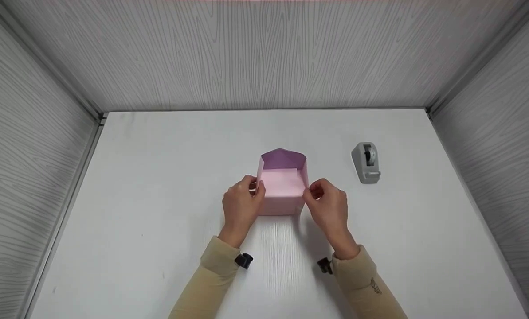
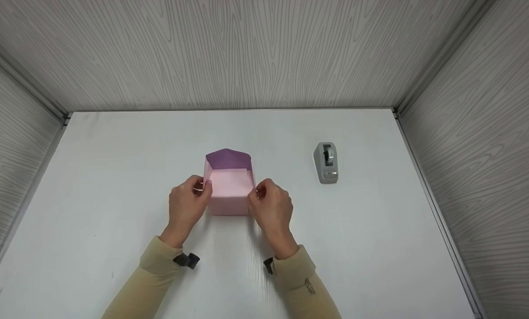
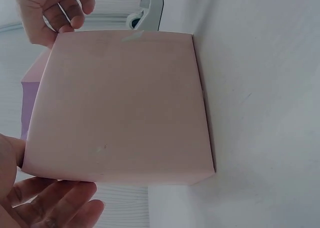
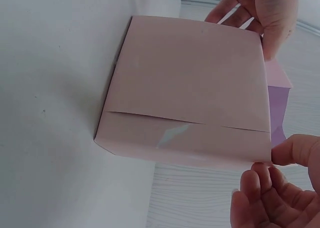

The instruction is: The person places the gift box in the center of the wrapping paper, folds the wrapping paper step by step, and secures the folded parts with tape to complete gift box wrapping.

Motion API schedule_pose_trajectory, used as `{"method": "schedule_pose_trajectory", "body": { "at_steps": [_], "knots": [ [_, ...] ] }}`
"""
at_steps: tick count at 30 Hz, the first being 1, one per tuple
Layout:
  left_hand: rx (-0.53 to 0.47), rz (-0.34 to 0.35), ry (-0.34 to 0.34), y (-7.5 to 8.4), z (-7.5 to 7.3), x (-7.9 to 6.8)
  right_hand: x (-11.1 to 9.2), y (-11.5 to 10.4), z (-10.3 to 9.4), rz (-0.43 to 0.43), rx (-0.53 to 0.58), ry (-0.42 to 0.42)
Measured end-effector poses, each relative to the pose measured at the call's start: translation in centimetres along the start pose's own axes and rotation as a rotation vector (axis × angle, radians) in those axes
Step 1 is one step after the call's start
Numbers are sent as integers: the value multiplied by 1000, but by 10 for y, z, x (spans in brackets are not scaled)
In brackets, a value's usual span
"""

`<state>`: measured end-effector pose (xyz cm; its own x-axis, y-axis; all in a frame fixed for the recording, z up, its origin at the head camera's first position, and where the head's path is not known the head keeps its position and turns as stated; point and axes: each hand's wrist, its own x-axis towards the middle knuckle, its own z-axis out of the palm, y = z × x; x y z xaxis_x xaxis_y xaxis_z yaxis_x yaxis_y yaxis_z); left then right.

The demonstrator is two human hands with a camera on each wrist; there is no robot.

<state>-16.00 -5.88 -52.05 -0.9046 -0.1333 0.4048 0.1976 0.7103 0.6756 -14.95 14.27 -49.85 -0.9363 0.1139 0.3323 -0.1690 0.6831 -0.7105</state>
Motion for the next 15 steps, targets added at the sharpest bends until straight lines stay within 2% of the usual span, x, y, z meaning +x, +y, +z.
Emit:
{"method": "schedule_pose_trajectory", "body": {
  "at_steps": [8,15],
  "knots": [
    [1,12,1,0,0,1,2,-1,2,15,-20,30],
    [8,15,1,-1,0,1,7,-1,4,17,38,28]
  ]
}}
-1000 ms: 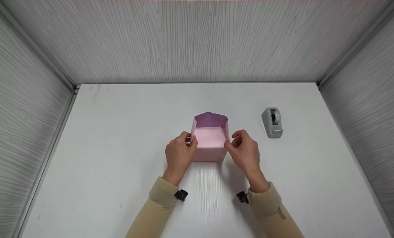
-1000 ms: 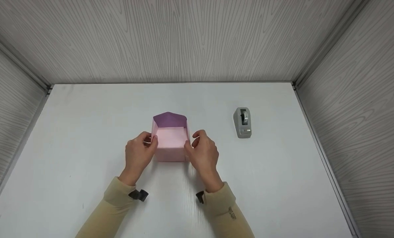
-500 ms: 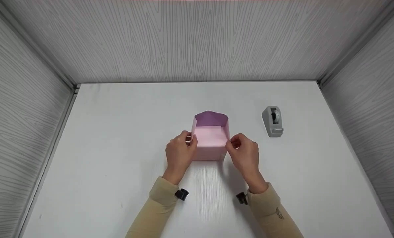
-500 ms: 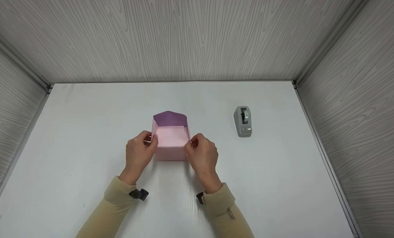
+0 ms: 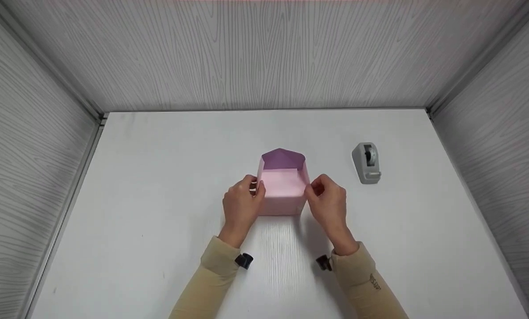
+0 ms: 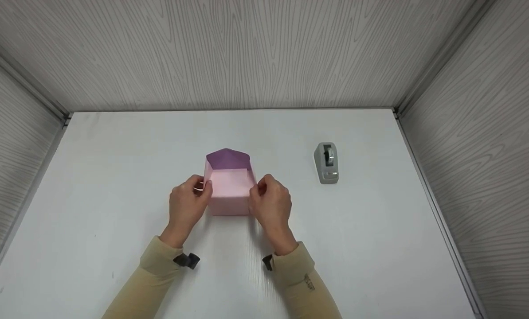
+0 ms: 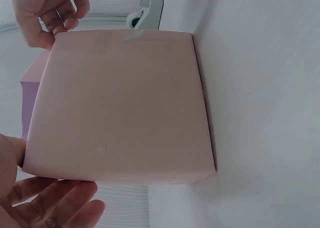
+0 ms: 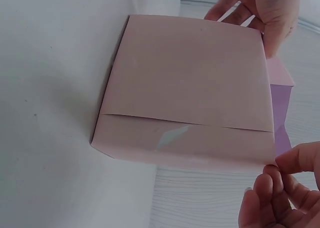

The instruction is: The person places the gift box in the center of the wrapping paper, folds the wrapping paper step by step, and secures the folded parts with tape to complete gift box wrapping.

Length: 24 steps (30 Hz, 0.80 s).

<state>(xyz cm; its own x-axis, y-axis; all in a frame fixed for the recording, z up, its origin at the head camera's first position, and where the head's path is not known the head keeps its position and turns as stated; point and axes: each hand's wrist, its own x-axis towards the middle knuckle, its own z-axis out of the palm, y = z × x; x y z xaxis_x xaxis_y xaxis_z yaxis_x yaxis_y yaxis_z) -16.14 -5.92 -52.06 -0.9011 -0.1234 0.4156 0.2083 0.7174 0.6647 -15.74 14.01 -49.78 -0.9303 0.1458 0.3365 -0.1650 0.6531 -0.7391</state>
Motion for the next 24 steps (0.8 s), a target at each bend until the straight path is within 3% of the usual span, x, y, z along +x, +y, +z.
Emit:
{"method": "schedule_pose_trajectory", "body": {
  "at_steps": [11,24],
  "knots": [
    [-12,31,25,-2,1,1,13,3,4,30,171,4],
    [-24,5,6,-2,1,0,25,-2,6,4,202,43]
  ]
}}
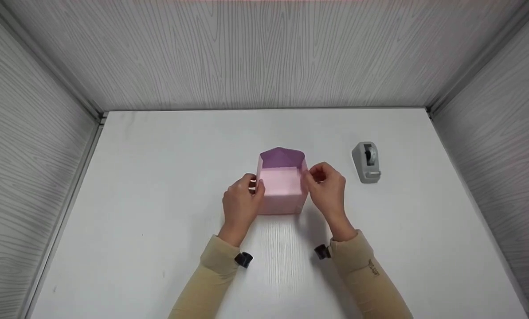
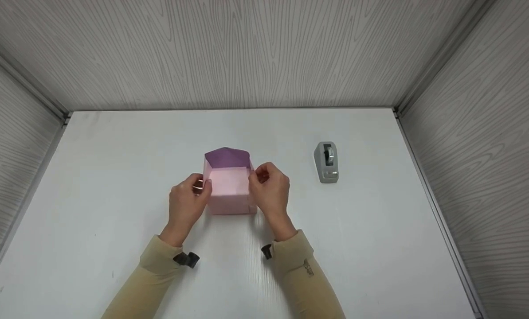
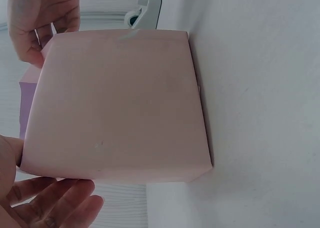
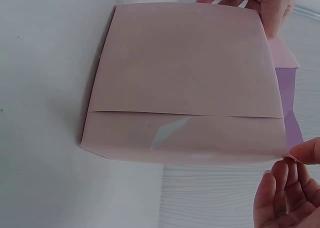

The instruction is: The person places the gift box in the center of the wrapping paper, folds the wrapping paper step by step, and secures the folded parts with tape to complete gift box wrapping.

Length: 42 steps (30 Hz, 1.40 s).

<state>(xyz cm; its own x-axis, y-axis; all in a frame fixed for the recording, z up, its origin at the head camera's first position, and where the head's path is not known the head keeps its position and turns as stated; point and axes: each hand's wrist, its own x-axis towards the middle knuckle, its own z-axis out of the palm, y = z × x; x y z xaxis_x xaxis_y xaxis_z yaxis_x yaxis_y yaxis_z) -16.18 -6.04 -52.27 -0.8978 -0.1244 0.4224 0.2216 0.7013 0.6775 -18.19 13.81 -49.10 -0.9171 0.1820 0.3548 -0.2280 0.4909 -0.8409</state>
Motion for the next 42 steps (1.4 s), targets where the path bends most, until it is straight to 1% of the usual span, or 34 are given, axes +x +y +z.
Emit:
{"method": "schedule_pose_trajectory", "body": {
  "at_steps": [7,12,20,24,26,31,34,38,42],
  "knots": [
    [-8,-3,-3,1,0,0,5,-3,0,-34,-19,19],
    [-7,10,1,1,0,0,9,-5,0,-60,-14,19],
    [-9,11,3,1,1,0,14,-8,1,-127,-34,33],
    [-4,5,4,1,1,0,18,-11,1,-140,-33,31],
    [-6,3,3,1,1,0,17,-11,1,-138,-31,14],
    [-21,-1,3,1,1,-1,10,-5,-5,-129,1,-25],
    [-24,0,1,0,2,-3,2,-1,-11,-108,7,-27],
    [-24,1,0,0,3,-3,-11,5,-19,-90,-11,-29],
    [-19,17,16,0,2,-2,-20,10,-23,-98,-32,-46]
  ]
}}
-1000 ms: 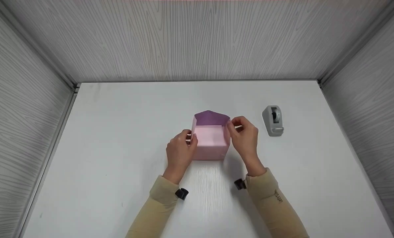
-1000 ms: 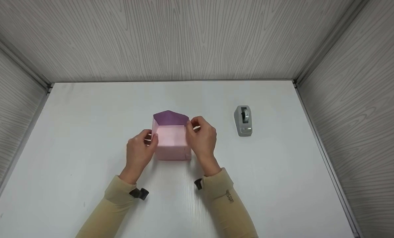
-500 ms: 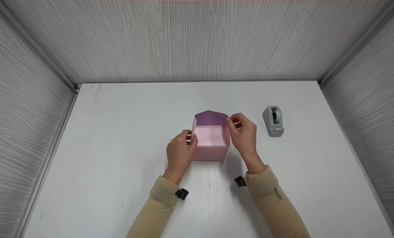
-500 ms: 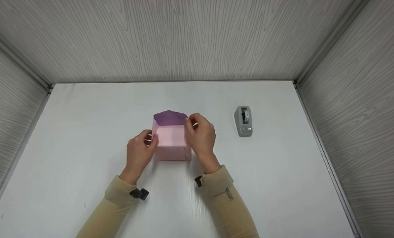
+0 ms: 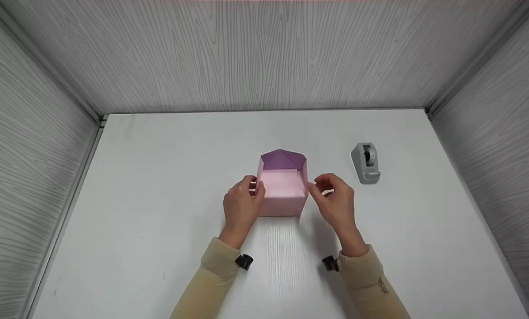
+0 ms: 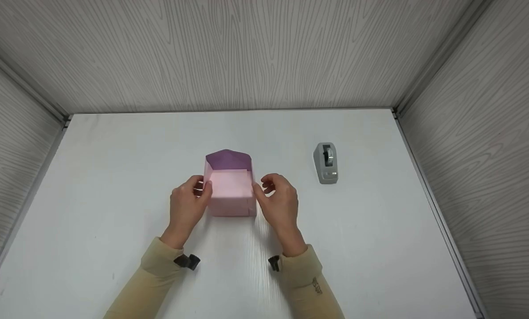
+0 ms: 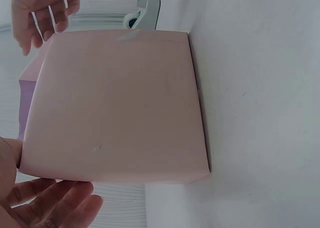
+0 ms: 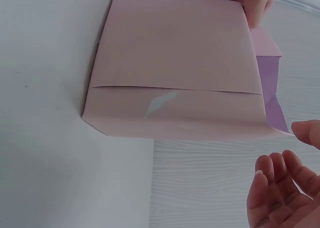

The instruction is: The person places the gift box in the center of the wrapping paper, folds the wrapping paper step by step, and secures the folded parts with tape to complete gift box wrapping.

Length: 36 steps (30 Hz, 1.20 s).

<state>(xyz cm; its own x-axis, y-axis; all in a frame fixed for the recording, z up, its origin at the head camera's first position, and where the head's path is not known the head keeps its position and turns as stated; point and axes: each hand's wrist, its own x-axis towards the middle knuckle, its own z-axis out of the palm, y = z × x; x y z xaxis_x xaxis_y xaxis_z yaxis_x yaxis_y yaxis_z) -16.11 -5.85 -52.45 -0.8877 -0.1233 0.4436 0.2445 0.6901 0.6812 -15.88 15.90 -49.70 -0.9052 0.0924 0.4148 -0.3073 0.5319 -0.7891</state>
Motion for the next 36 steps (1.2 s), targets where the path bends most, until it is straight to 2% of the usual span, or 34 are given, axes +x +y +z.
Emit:
{"method": "schedule_pose_trajectory", "body": {
  "at_steps": [7,13,24,31,36],
  "knots": [
    [11,14,13,-1,1,-1,-9,6,4,-37,2,-28],
    [6,12,19,-2,2,-1,-10,11,12,-139,49,-50],
    [6,15,31,-4,2,0,-9,17,19,-305,-26,-52],
    [-2,12,13,-4,1,0,-10,21,23,-437,-75,-132],
    [4,1,-6,-3,0,0,-8,17,25,-491,-196,-216]
  ]
}}
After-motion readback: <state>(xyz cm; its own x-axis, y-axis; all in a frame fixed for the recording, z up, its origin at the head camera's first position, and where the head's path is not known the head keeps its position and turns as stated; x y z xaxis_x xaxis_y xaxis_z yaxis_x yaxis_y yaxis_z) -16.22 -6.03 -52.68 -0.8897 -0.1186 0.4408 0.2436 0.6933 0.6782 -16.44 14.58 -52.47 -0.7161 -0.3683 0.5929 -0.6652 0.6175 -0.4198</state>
